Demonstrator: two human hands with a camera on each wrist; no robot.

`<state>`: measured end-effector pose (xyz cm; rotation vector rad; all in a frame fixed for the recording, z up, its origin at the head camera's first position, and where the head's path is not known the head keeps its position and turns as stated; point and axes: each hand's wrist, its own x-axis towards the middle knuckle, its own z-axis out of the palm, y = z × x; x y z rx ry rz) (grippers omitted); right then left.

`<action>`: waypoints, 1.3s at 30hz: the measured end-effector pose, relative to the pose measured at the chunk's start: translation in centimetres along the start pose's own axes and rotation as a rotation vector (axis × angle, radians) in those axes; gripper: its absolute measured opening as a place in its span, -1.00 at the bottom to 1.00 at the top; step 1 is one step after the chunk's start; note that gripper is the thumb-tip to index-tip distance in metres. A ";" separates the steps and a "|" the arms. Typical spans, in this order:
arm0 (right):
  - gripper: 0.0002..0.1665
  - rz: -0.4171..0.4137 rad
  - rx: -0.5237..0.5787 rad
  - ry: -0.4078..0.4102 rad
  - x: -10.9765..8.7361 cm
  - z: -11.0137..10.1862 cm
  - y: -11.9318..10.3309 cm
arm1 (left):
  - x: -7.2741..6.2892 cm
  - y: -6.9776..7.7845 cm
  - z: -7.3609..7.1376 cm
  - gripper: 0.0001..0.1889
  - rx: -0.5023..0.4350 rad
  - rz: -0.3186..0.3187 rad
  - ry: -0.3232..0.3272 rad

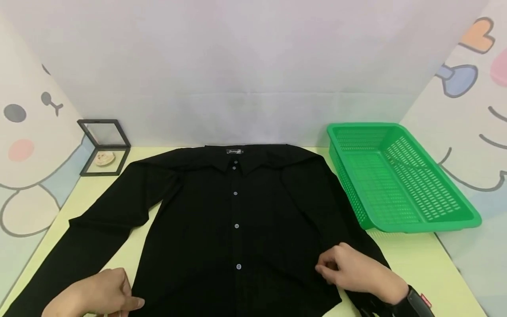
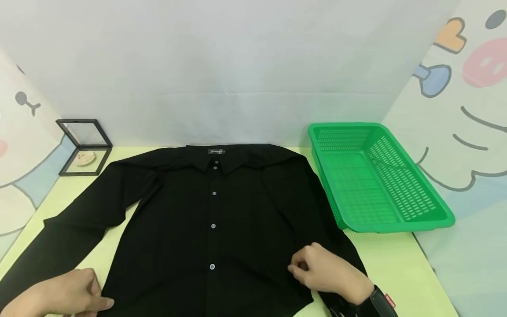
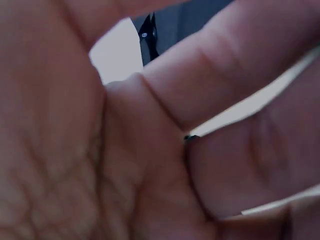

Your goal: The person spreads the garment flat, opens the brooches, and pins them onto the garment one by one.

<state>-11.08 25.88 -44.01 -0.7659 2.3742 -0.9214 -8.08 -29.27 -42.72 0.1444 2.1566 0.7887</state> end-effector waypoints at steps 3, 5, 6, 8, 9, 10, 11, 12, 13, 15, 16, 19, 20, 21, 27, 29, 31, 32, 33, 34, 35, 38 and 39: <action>-0.75 0.014 -0.120 0.157 1.5 -1.0 -0.4 | 0.5 0.4 -1.4 -0.59 0.045 0.092 0.049; -0.82 0.021 -0.209 0.287 2.6 -1.6 -0.6 | 1.4 1.2 -2.5 -0.64 0.131 0.148 0.160; -0.86 0.029 -0.250 0.342 3.1 -1.9 -0.7 | 1.9 1.7 -3.1 -0.70 0.184 0.177 0.222; -0.93 0.059 -0.325 0.418 4.1 -2.3 -0.7 | 3.2 2.9 -4.2 -0.80 0.300 0.205 0.337; -0.90 0.079 -0.347 0.436 4.5 -2.4 -0.7 | 3.8 3.6 -4.7 -0.72 0.347 0.195 0.371; -0.84 0.105 -0.368 0.435 4.9 -2.5 -0.6 | 4.3 4.3 -5.1 -0.59 0.381 0.178 0.393; -0.76 0.135 -0.382 0.424 5.3 -2.5 -0.5 | 4.9 4.9 -5.5 -0.46 0.410 0.167 0.407; -0.69 0.162 -0.389 0.406 5.6 -2.5 -0.4 | 5.5 5.5 -5.8 -0.36 0.447 0.154 0.423; -0.63 0.187 -0.393 0.386 5.8 -2.5 -0.2 | 6.2 6.1 -6.0 -0.31 0.467 0.143 0.438; -0.59 0.225 -0.390 0.355 6.2 -2.4 0.2 | 7.4 7.1 -6.6 -0.32 0.483 0.132 0.479; -0.60 0.236 -0.391 0.346 6.3 -2.3 0.4 | 8.0 7.4 -6.8 -0.38 0.483 0.134 0.508; -0.71 0.257 -0.389 0.355 6.6 -2.1 0.8 | 9.7 7.8 -7.5 -0.48 0.470 0.133 0.571; -0.75 0.264 -0.385 0.366 6.7 -2.1 0.9 | 10.2 7.8 -7.8 -0.49 0.458 0.125 0.573; -0.78 0.274 -0.375 0.375 6.9 -2.2 0.9 | 10.6 7.8 -8.1 -0.48 0.443 0.110 0.573; -0.77 0.319 -0.325 0.464 7.3 -3.0 0.3 | 12.3 7.4 -9.1 -0.74 0.406 0.073 0.614; -0.76 0.311 -0.324 0.446 7.3 -3.3 0.0 | 12.7 7.3 -9.4 -0.86 0.414 0.090 0.638; -0.78 0.312 -0.309 0.355 7.4 -3.6 -0.2 | 12.9 7.2 -9.6 -0.80 0.413 0.100 0.657; -0.79 0.316 -0.297 0.307 7.5 -3.8 -0.3 | 12.9 7.2 -9.6 -0.80 0.411 0.104 0.663; -0.79 0.318 -0.285 0.274 7.7 -4.0 -0.4 | 13.0 7.2 -9.6 -0.81 0.403 0.102 0.660; -0.79 0.318 -0.283 0.260 8.0 -4.2 -0.4 | 13.0 7.3 -9.6 -0.79 0.395 0.094 0.650; -0.76 0.325 -0.286 0.259 8.3 -4.4 -0.4 | 13.0 7.3 -9.6 -0.70 0.386 0.081 0.627; -0.55 0.359 -0.302 0.303 9.3 -4.8 -0.1 | 13.0 7.4 -9.3 -0.22 0.374 0.012 0.517; -0.43 0.382 -0.301 0.299 9.7 -4.9 0.1 | 13.0 7.5 -9.3 -0.11 0.368 -0.018 0.473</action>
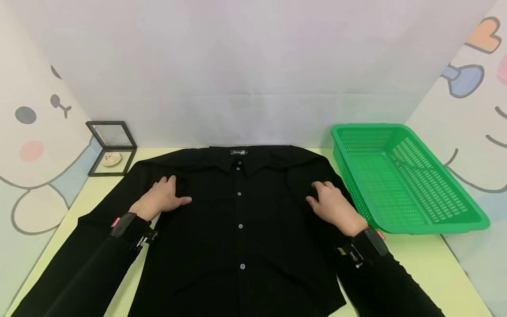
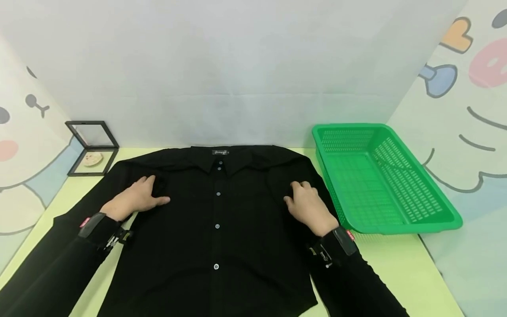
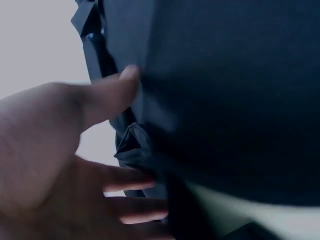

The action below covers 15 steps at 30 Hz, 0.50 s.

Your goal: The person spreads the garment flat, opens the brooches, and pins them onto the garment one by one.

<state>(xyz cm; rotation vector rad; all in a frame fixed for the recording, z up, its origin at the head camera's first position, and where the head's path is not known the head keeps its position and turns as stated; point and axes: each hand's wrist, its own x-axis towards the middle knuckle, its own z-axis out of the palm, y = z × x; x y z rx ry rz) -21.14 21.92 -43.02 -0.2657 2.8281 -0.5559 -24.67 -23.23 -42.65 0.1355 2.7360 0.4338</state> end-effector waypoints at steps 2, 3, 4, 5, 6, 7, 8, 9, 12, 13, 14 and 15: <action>-0.21 0.048 -0.010 -0.085 0.7 0.1 0.1 | -0.1 -0.1 0.1 0.01 0.011 -0.043 -0.074; -0.13 0.074 -0.013 -0.143 1.0 0.2 0.3 | -0.1 -0.2 0.2 0.03 0.021 -0.058 -0.093; -0.08 0.102 -0.013 -0.198 1.2 0.2 0.4 | -0.1 -0.3 0.2 0.04 0.027 -0.065 -0.103; -0.05 0.125 -0.018 -0.240 1.3 0.2 0.6 | -0.1 -0.4 0.2 0.04 0.027 -0.070 -0.106; -0.02 0.140 -0.027 -0.269 1.4 0.2 0.9 | -0.1 -0.6 0.3 0.03 0.027 -0.065 -0.098; -0.02 0.150 -0.034 -0.282 1.4 0.2 1.1 | -0.1 -0.8 0.3 0.01 0.031 -0.052 -0.080; -0.02 0.154 -0.041 -0.284 1.5 0.2 1.3 | 0.0 -0.9 0.3 -0.03 0.029 -0.034 -0.051; -0.03 0.155 -0.045 -0.277 1.5 0.2 1.4 | 0.0 -1.0 0.2 -0.08 0.022 -0.015 -0.013; -0.06 0.137 -0.053 -0.262 1.6 0.2 1.5 | -0.1 -1.1 0.2 -0.34 -0.016 0.027 0.126; -0.07 0.128 -0.051 -0.260 1.6 0.2 1.5 | -0.1 -1.0 0.0 -0.43 -0.027 0.032 0.169; -0.07 0.122 -0.053 -0.257 1.6 0.2 1.4 | -0.2 -0.9 -0.1 -0.52 -0.039 0.032 0.204; -0.08 0.118 -0.057 -0.256 1.7 0.3 1.3 | -0.2 -0.8 -0.2 -0.61 -0.047 0.024 0.220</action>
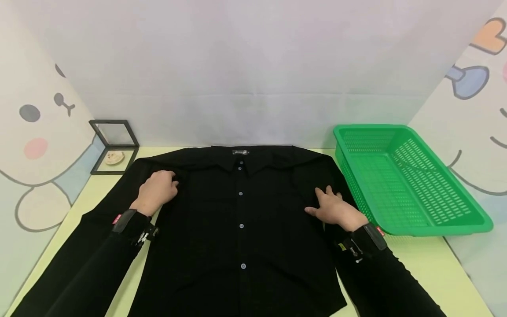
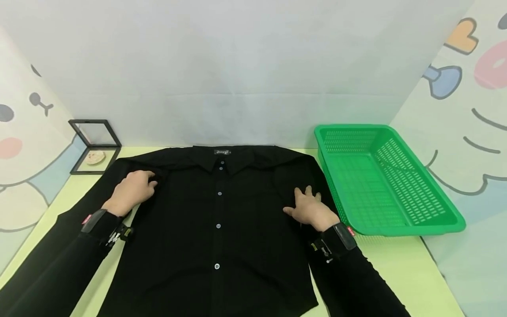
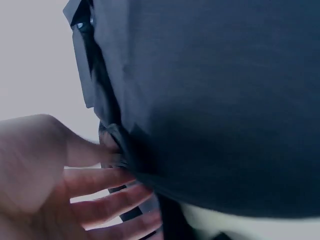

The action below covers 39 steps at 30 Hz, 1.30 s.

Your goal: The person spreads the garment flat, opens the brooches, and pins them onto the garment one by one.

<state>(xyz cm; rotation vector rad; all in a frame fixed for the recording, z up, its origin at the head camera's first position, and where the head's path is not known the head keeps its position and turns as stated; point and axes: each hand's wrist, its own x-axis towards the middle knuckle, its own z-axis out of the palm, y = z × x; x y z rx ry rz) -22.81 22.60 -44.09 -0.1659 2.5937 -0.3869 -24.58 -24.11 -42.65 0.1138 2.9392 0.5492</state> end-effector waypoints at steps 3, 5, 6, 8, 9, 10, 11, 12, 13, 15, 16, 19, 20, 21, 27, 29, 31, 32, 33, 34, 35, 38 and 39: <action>-0.08 -0.006 0.002 -0.008 -0.1 0.2 -0.2 | -0.1 0.3 -0.6 -0.78 0.024 -0.051 -0.029; -0.07 -0.005 0.000 -0.012 -0.1 0.2 -0.3 | -0.3 0.3 -1.0 -0.88 0.055 -0.089 -0.074; -0.06 -0.005 0.000 -0.012 -0.1 0.2 -0.3 | -0.4 0.2 -1.2 -0.92 0.069 -0.097 -0.092; -0.06 -0.003 0.000 -0.009 -0.2 0.2 -0.3 | -0.8 0.0 -1.4 -0.88 0.076 -0.096 -0.092; -0.05 0.000 0.000 -0.007 -0.3 0.2 -0.2 | -0.9 -0.1 -1.5 -0.83 0.070 -0.083 -0.078; -0.05 0.001 -0.004 -0.004 -0.3 0.2 -0.1 | -1.1 -0.3 -1.5 -0.77 0.054 -0.074 -0.057; -0.05 0.000 -0.003 -0.002 -0.4 0.1 -0.1 | -1.2 -0.4 -1.5 -0.73 0.036 -0.060 -0.030; -0.05 -0.003 -0.007 -0.001 -0.4 0.2 0.0 | -1.4 -0.5 -1.5 -0.70 0.013 -0.047 0.002; -0.05 -0.003 -0.008 -0.001 -0.5 0.2 0.1 | -1.5 -0.5 -1.5 -0.69 -0.014 -0.038 0.039; -0.05 -0.003 -0.006 -0.004 -0.5 0.2 0.2 | -1.6 -0.3 -1.5 -0.76 -0.068 -0.017 0.124; -0.05 -0.003 -0.008 -0.003 -0.6 0.2 0.2 | -1.5 -0.1 -1.5 -0.79 -0.092 -0.005 0.169; -0.04 0.006 -0.006 0.003 -0.7 0.3 0.4 | -1.0 1.0 -1.0 -0.81 -0.134 0.058 0.225; -0.04 0.009 -0.006 0.004 -0.7 0.3 0.4 | -0.8 1.3 -0.7 -0.78 -0.145 0.078 0.196; -0.04 0.009 -0.008 0.007 -0.7 0.4 0.5 | -0.5 1.6 -0.4 -0.72 -0.150 0.097 0.143; -0.05 -0.007 -0.018 0.007 -0.7 0.5 0.6 | -0.3 2.5 1.6 -0.09 -0.053 0.082 -0.283; -0.04 -0.015 -0.022 0.004 -0.7 0.3 0.5 | -0.4 2.4 1.7 -0.02 -0.016 0.046 -0.320; -0.05 -0.022 -0.023 -0.001 -0.7 0.1 0.5 | -0.1 2.2 1.4 0.00 0.009 0.011 -0.325; -0.07 -0.035 -0.018 0.003 -0.8 -0.1 0.5 | 0.1 2.1 1.2 0.00 0.015 -0.001 -0.325; -0.08 -0.051 -0.011 0.012 -0.7 -0.4 0.4 | 0.3 2.0 1.0 0.00 0.023 -0.014 -0.322; -0.10 -0.066 -0.002 0.023 -0.7 -0.7 0.3 | 0.5 1.9 0.7 0.01 0.023 -0.021 -0.314; -0.12 -0.086 0.010 0.038 -0.5 -1.0 0.2 | 0.7 1.9 0.6 0.02 0.027 -0.022 -0.302; -0.18 -0.157 0.047 0.096 0.5 -2.0 -0.5 | 1.3 2.1 0.7 0.02 0.015 0.013 -0.284; -0.18 -0.170 0.056 0.102 0.9 -2.3 -0.9 | 1.5 2.3 0.8 0.01 0.011 0.023 -0.292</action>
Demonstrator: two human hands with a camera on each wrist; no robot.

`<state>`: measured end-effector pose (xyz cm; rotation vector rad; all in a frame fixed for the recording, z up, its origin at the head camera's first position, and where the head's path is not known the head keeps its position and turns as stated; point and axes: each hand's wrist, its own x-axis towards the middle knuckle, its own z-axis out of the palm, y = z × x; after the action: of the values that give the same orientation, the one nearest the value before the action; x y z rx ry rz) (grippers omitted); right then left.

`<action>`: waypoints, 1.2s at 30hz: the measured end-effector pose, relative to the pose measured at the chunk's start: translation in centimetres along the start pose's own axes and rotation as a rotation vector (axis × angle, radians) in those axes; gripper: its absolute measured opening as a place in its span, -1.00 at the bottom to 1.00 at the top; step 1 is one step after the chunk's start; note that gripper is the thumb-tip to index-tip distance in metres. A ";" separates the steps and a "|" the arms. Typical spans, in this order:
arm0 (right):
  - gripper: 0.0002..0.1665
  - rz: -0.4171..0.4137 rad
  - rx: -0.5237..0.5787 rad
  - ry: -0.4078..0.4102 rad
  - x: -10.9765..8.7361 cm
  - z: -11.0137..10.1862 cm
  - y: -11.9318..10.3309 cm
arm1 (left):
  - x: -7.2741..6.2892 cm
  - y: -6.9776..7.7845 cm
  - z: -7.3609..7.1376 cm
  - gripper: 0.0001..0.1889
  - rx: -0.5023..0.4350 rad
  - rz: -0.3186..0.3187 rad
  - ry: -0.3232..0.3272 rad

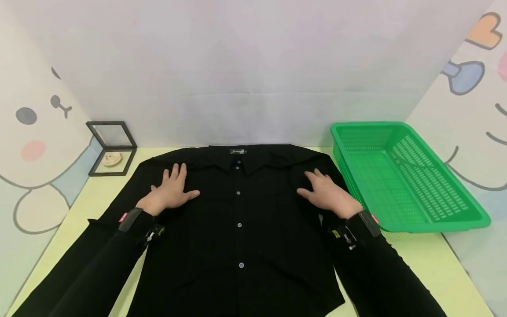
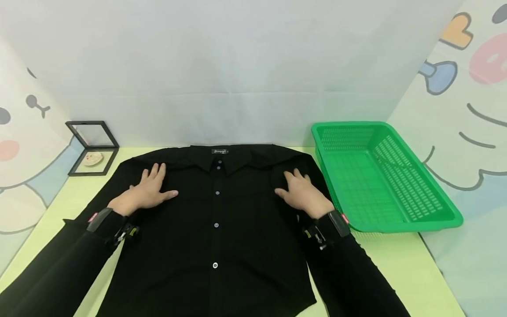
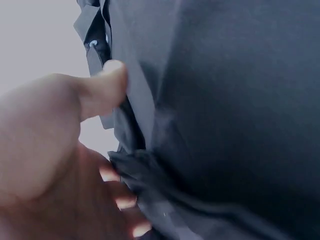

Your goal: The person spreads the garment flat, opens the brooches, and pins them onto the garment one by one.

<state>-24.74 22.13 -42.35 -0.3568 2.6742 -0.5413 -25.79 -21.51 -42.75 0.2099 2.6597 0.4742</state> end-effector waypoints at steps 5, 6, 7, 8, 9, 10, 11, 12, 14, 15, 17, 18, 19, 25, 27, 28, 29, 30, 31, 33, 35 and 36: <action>-0.17 -0.040 0.027 -0.058 2.6 -0.4 -1.5 | 1.0 0.9 0.1 -0.01 0.026 -0.034 -0.095; -0.17 -0.043 0.027 -0.072 3.0 -0.4 -1.7 | 1.1 1.0 0.1 -0.01 0.033 -0.056 -0.101; -0.18 -0.045 0.022 -0.077 3.4 -0.4 -1.9 | 1.2 1.2 0.1 0.00 0.040 -0.068 -0.103; -0.18 -0.042 0.016 -0.077 3.7 -0.4 -2.1 | 1.2 1.3 0.0 0.01 0.037 -0.067 -0.095; -0.17 -0.036 0.012 -0.076 4.0 -0.4 -2.2 | 1.3 1.4 -0.1 0.02 0.032 -0.065 -0.082; -0.16 -0.030 0.005 -0.076 4.2 -0.4 -2.2 | 1.3 1.4 -0.3 0.03 0.032 -0.060 -0.061; -0.15 -0.017 0.003 -0.080 4.4 -0.4 -2.2 | 1.4 1.4 -0.5 0.03 0.032 -0.049 -0.038; -0.14 -0.011 0.000 -0.083 4.4 -0.4 -2.1 | 1.4 1.3 -0.8 0.03 0.032 -0.035 -0.017; -0.11 0.000 -0.005 -0.089 4.5 -0.5 -1.9 | 1.6 1.1 -1.5 0.01 0.027 -0.014 0.020; -0.10 -0.001 -0.006 -0.091 4.5 -0.5 -1.8 | 1.7 0.9 -1.9 -0.02 0.022 -0.005 0.029; -0.09 -0.005 0.004 -0.090 4.4 -0.5 -1.5 | 2.0 0.6 -2.6 -0.09 0.020 0.004 0.030; -0.09 -0.008 0.010 -0.089 4.4 -0.5 -1.4 | 2.1 0.4 -3.0 -0.13 0.023 0.006 0.019; -0.09 -0.011 0.016 -0.091 4.3 -0.5 -1.3 | 2.2 0.3 -3.2 -0.17 0.027 0.005 0.012; -0.09 -0.021 0.035 -0.088 4.0 -0.9 -1.2 | 1.0 -0.1 -4.6 -0.33 -0.025 0.060 0.107; -0.09 -0.018 0.031 -0.078 3.9 -1.0 -1.1 | 0.3 0.0 -4.8 -0.33 -0.058 0.081 0.139; -0.10 -0.018 0.028 -0.078 3.8 -1.1 -1.0 | 0.0 0.0 -4.8 -0.33 -0.060 0.087 0.134; -0.10 -0.016 0.025 -0.080 3.7 -1.1 -0.9 | -0.2 0.0 -4.6 -0.31 -0.057 0.084 0.110; -0.10 -0.011 0.026 -0.089 3.7 -1.0 -0.7 | -0.3 -0.1 -4.4 -0.27 -0.055 0.076 0.070; -0.09 -0.008 0.024 -0.101 3.6 -0.9 -0.6 | -0.4 -0.3 -3.9 -0.22 -0.056 0.067 0.020; -0.08 -0.001 0.012 -0.131 3.5 -0.6 -0.4 | -0.4 -0.7 -2.8 -0.11 -0.065 0.053 -0.064; -0.06 0.003 0.008 -0.158 3.5 -0.2 -0.2 | -0.5 -1.2 -1.6 0.01 -0.099 0.029 -0.099; -0.05 0.003 0.013 -0.167 3.4 -0.1 -0.2 | -0.7 -1.5 -1.1 0.03 -0.121 0.025 -0.088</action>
<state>-27.74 20.92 -43.31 -0.3768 2.5096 -0.5049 -25.76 -23.40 -42.15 0.2217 2.5355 0.6171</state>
